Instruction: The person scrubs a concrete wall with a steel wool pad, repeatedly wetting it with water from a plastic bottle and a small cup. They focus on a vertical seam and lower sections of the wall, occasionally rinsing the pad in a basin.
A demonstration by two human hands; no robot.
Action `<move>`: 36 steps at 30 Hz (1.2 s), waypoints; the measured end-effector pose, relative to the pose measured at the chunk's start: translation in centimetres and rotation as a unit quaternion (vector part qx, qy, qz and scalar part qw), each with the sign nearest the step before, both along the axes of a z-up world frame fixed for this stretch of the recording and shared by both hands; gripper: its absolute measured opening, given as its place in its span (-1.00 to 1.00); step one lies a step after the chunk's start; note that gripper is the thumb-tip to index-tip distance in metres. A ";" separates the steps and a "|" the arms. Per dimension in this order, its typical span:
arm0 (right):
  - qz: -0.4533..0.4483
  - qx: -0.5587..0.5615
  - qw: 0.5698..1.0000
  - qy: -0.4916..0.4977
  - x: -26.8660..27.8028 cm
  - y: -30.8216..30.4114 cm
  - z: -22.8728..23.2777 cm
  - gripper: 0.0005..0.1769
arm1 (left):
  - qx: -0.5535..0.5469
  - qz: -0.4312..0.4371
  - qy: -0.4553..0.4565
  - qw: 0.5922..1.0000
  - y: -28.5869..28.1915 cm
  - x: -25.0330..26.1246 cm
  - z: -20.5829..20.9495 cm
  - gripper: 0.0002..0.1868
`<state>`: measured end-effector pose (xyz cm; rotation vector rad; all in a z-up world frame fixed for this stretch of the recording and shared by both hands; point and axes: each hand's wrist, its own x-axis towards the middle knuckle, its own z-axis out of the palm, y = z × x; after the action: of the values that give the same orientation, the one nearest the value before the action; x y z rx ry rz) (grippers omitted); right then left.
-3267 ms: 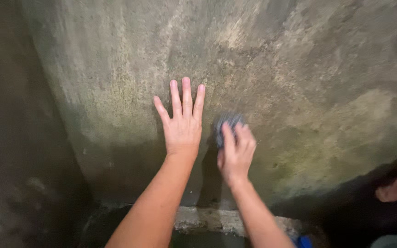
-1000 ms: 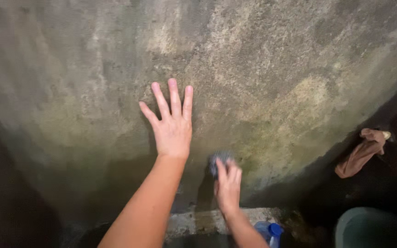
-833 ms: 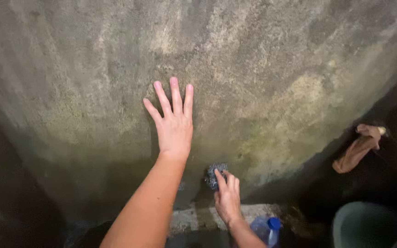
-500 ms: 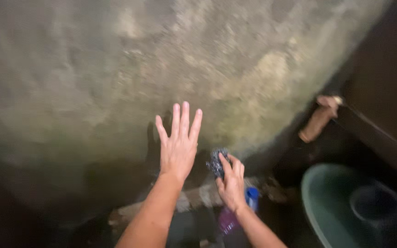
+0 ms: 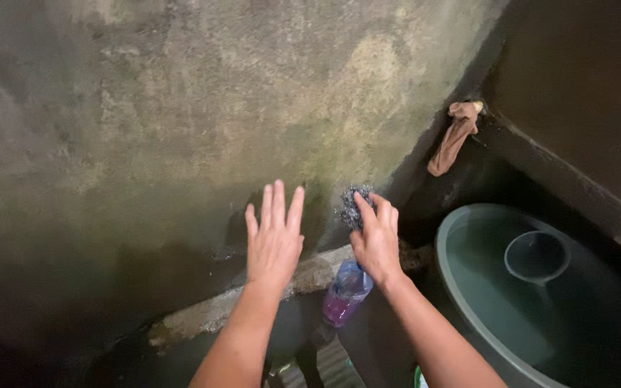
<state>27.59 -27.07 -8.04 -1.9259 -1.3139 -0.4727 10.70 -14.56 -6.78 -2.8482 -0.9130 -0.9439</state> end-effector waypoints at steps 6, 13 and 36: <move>-0.010 0.011 1.000 0.004 1.8 0.1 -0.6 -0.18 | -0.053 -0.010 0.062 0.997 -2.0 1.8 -0.3 0.07; 0.006 0.036 0.997 0.065 5.0 -1.1 -2.7 -0.19 | -0.123 -0.044 0.026 0.991 -4.3 7.8 -4.5 -0.02; -0.122 0.064 0.970 0.201 18.3 -21.3 -7.5 -0.29 | -0.851 -0.018 -0.071 0.520 -11.8 20.4 -9.4 -0.55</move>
<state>45.86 -48.41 -15.54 -1.9536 -0.7748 -0.2581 31.06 -26.41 -16.13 -3.7877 -3.2366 0.2227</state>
